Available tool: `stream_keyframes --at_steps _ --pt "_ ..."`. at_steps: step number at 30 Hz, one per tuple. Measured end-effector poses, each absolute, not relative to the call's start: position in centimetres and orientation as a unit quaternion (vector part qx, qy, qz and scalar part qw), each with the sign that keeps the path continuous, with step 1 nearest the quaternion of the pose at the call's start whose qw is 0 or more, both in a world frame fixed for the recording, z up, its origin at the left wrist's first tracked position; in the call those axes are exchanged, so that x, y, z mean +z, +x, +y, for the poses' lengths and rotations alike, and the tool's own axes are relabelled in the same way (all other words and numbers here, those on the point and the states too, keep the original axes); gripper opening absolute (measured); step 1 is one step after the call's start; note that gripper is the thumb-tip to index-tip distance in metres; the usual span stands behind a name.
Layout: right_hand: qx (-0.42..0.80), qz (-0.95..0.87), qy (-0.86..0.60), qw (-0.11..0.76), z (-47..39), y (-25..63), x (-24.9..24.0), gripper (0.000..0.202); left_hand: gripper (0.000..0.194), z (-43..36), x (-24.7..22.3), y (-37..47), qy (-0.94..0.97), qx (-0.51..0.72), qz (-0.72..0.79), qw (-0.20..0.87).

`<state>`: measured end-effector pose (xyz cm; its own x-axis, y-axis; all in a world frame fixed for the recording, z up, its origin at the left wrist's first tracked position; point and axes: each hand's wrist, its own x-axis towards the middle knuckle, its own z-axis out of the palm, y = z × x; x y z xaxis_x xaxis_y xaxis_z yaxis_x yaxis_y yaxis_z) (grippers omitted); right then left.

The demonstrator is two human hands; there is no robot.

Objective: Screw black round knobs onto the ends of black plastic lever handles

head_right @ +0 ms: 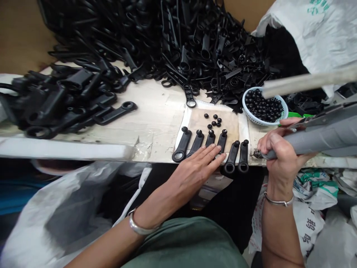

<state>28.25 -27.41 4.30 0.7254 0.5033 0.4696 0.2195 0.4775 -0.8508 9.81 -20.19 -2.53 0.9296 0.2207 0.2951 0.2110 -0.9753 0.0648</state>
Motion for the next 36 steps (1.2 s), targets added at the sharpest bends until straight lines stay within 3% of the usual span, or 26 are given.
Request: stream_keyframes --at_steps 9,24,29,32,36 --pt "0.093 -0.365 -0.499 0.781 -27.7 28.0 4.2 0.026 0.041 -20.4 -2.9 10.5 0.977 0.178 0.114 0.000" --pt "0.093 -0.350 -0.494 0.790 -28.2 27.8 4.1 0.022 0.038 -22.5 -4.6 10.1 0.960 0.228 0.108 -0.120" --pt "0.116 -0.357 -0.501 0.780 -28.5 27.7 4.2 0.013 0.036 -23.8 -4.5 9.8 0.958 0.234 0.118 -0.119" --pt "0.157 -0.381 -0.500 0.762 -28.1 27.4 4.3 0.024 0.036 -24.0 -4.5 9.7 0.958 0.231 0.121 -0.119" --pt "0.135 -0.370 -0.472 0.789 -26.5 26.6 4.6 0.013 0.037 -23.9 -4.3 9.7 0.959 0.236 0.123 -0.100"
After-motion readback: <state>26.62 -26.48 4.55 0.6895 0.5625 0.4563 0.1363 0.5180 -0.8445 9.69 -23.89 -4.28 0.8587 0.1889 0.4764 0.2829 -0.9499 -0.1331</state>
